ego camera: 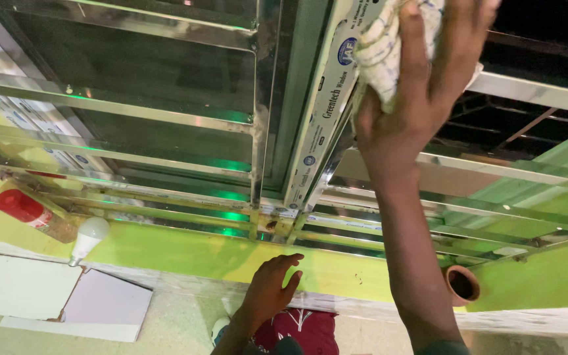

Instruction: The person wipes the horizontal and vertical bars of a metal window grill using a cloth, moving between different sections of the frame.

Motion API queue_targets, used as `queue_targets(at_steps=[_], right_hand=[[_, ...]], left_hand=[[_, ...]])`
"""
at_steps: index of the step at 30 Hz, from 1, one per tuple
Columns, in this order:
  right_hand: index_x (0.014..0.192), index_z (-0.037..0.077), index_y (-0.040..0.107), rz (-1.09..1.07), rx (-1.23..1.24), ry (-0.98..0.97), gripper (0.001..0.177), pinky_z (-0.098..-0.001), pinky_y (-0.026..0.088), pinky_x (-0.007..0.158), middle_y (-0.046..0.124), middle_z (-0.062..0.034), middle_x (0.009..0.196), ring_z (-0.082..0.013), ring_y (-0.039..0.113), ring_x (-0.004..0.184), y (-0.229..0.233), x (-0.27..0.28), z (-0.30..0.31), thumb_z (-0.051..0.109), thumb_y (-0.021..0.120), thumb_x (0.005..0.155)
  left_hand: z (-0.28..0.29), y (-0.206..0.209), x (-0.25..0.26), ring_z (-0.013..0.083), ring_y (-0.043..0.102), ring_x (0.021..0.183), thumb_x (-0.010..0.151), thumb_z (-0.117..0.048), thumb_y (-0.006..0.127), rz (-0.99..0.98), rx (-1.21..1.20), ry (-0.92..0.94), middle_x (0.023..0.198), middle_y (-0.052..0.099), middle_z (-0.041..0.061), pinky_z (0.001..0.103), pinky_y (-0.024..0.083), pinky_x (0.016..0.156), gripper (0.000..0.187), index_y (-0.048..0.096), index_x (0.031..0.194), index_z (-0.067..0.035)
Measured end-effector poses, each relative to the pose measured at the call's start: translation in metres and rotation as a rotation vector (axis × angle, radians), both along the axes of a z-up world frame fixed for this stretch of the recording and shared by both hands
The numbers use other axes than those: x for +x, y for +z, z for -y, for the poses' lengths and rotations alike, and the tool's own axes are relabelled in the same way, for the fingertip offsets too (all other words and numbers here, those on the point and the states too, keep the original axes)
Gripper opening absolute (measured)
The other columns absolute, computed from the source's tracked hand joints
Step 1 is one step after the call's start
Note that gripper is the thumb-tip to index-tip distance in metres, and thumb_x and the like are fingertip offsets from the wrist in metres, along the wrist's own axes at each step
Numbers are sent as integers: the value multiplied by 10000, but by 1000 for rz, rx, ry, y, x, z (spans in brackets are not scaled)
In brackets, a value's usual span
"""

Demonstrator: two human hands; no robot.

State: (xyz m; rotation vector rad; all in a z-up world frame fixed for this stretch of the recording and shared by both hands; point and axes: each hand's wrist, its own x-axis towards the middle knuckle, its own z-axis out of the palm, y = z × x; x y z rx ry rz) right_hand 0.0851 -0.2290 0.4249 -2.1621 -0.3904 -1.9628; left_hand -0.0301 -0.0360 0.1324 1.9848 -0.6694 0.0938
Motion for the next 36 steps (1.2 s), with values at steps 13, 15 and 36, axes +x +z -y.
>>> queue_targets(at_steps=[13,15,36], right_hand=[[1363,113,702,-422,-313,-24,604,-528,304,1267,566,-68,1544,-274,457,1502,-85,-49,-11,-123,694,807],[1347,117,703,-440,-343,26,541,-520,332,1242,582,-81,1526,-281,486,1475,-111,-58,7,-79,715,844],[1393,80,612,-135,-104,-343,498,-619,332,1214,535,-180,1504,-408,452,1461,-116,-85,169,-111,724,947]], left_hand=[[8,7,15,332,696,1011,948,-194,662,-66,33,-38,1100,737,138,454,526,886,336,651,1273,-109],[9,7,13,311,707,1005,949,-204,662,-48,17,-28,1126,735,138,443,528,897,349,641,1283,-105],[27,16,12,333,723,956,936,-195,674,-89,111,-158,1036,757,139,443,564,832,334,653,1262,-126]])
